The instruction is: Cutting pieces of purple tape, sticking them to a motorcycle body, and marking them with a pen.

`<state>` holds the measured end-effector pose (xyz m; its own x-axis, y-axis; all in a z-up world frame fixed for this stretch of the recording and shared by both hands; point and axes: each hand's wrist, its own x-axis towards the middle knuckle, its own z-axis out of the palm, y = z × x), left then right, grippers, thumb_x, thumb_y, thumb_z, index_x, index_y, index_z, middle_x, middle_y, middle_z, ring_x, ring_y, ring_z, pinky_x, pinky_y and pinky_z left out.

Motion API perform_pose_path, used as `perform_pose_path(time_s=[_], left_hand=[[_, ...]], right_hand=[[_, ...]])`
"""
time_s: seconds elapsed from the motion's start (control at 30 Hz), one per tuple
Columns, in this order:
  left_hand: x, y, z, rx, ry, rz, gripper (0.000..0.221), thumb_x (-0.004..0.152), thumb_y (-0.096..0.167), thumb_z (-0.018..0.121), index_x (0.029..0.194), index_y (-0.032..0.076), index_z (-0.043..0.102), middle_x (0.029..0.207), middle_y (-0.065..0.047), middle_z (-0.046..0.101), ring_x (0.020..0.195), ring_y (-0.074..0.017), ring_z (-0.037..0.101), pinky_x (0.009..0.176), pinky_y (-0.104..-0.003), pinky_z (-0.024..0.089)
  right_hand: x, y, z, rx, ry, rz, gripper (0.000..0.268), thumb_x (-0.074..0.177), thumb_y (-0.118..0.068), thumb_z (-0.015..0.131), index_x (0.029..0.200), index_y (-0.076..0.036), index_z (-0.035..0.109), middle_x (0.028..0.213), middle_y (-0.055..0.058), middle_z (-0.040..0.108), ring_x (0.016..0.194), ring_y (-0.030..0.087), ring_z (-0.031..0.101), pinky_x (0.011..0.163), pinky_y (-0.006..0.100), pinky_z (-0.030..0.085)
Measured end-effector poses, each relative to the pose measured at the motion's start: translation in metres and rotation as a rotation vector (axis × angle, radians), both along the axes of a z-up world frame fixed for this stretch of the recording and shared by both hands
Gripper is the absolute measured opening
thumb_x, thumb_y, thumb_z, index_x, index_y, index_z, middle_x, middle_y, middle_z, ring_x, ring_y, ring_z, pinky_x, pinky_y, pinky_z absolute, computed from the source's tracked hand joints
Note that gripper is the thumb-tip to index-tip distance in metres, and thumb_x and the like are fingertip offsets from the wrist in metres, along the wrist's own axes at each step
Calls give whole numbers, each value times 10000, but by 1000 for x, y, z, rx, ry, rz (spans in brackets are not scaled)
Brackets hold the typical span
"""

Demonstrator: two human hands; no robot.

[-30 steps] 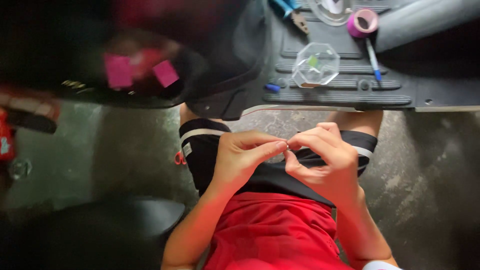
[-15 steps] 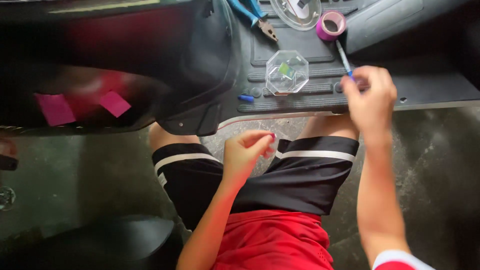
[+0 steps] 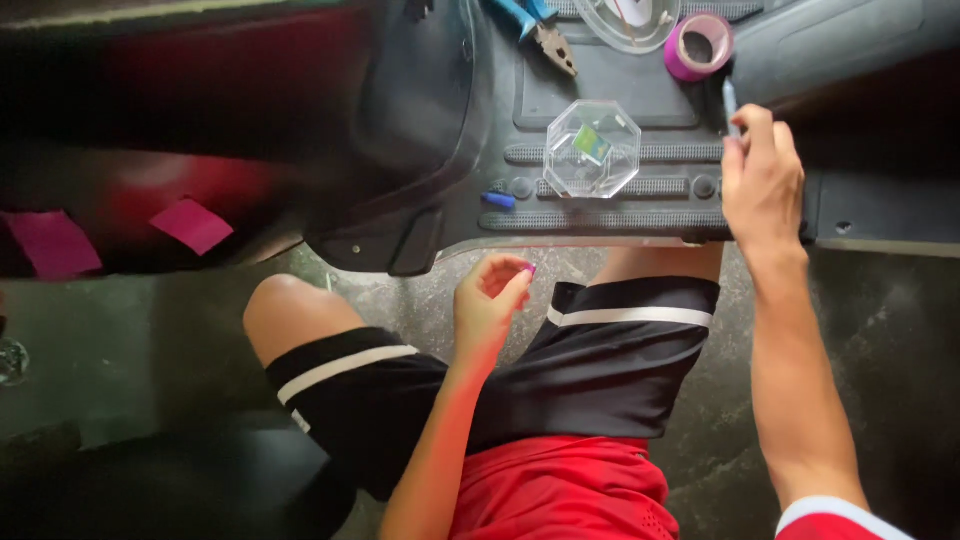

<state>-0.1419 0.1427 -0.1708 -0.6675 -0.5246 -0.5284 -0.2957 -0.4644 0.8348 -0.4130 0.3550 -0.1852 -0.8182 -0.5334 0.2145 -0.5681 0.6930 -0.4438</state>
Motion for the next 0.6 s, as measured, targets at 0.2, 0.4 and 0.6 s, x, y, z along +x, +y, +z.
perform_pose_path(time_s=[0.2,0.4,0.6], left_hand=[[5,1,7,92,119,-114,311,972,82,592,1260,57,708,857,19,609,733,-70,563,679,-242,471],[-12,15,7,192,173,-101,212,996,58,615,1183,11,702,895,-6,657,728,-83,603,655,-235,483],[-32,14,-7,-77,121,64,169,1023,91,619,1168,37,687,996,-47,770,795,-80,692,637,-233,528]], right_hand=[[56,4,63,-273,-119,77,247,1064,94,528,1256,-2,649,1049,204,645,949,320,681,858,391,544],[109,23,11,-770,-329,87,238,1149,-213,618,1274,-26,540,1053,142,699,999,222,710,915,321,567],[127,-20,12,-864,-804,193,565,1123,-508,503,1389,-9,509,1095,128,703,1023,158,682,945,305,518]])
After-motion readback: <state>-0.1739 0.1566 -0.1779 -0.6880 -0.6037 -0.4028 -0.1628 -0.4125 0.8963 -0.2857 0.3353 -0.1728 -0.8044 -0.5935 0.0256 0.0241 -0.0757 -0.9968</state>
